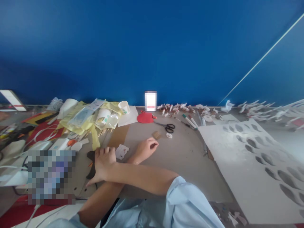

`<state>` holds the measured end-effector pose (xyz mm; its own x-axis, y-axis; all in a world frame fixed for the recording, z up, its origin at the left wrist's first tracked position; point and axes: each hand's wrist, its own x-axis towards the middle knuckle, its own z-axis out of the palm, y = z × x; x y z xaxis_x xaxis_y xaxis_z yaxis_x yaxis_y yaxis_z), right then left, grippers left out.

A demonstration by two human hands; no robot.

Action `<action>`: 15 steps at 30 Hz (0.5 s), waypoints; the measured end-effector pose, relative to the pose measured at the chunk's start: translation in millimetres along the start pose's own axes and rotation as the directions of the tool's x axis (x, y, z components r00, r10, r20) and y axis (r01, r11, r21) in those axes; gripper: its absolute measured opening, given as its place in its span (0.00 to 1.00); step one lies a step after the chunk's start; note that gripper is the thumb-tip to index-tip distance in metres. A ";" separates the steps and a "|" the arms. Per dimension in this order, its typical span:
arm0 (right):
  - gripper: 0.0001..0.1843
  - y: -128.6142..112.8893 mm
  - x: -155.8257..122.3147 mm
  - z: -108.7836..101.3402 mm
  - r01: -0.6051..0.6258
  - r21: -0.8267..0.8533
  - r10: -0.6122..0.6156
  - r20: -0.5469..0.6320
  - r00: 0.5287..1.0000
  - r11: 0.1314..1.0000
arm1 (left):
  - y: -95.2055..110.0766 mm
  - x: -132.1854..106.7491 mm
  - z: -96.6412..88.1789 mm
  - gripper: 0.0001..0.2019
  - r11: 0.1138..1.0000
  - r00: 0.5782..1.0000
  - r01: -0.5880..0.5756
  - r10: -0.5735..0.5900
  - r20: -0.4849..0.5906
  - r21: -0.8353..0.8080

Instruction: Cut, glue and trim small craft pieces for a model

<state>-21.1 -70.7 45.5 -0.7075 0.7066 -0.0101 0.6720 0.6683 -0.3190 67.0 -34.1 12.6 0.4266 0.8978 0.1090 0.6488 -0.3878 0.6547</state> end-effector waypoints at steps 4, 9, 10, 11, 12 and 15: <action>0.70 -2.3 -1.1 2.5 0.007 0.007 -0.006 -0.023 1.000 1.000 | 0.3 -0.2 0.5 0.09 1.000 1.000 -0.013 0.013 0.003 0.004; 0.65 -4.4 -13.9 -30.8 0.014 0.133 0.006 -0.146 0.989 0.991 | 0.1 -1.3 -2.2 0.09 1.000 1.000 -0.002 0.002 0.008 -0.011; 0.63 -3.7 -19.7 -41.9 0.021 0.172 0.014 -0.199 0.980 0.985 | 0.0 -1.4 -2.9 0.09 1.000 1.000 0.000 0.001 0.010 -0.019; 0.62 -2.4 -26.5 -53.8 0.030 0.219 0.028 -0.258 0.966 0.975 | 0.0 -1.4 -3.4 0.09 1.000 1.000 -0.001 0.002 0.010 -0.028; 0.62 0.0 -34.4 -66.4 0.043 0.272 0.046 -0.312 0.949 0.961 | 0.1 -1.2 -3.7 0.09 0.999 1.000 -0.003 0.004 0.008 -0.038; 0.57 14.2 -62.9 -104.3 0.135 0.386 0.074 -0.481 0.874 0.912 | 0.9 0.8 -2.2 0.09 0.997 1.000 0.000 -0.002 -0.028 -0.080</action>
<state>55.8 -81.4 140.4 -0.4632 0.7789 0.4229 0.4332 0.6153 -0.6586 66.5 -33.3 14.9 0.4074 0.9041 0.1286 0.5963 -0.3700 0.7124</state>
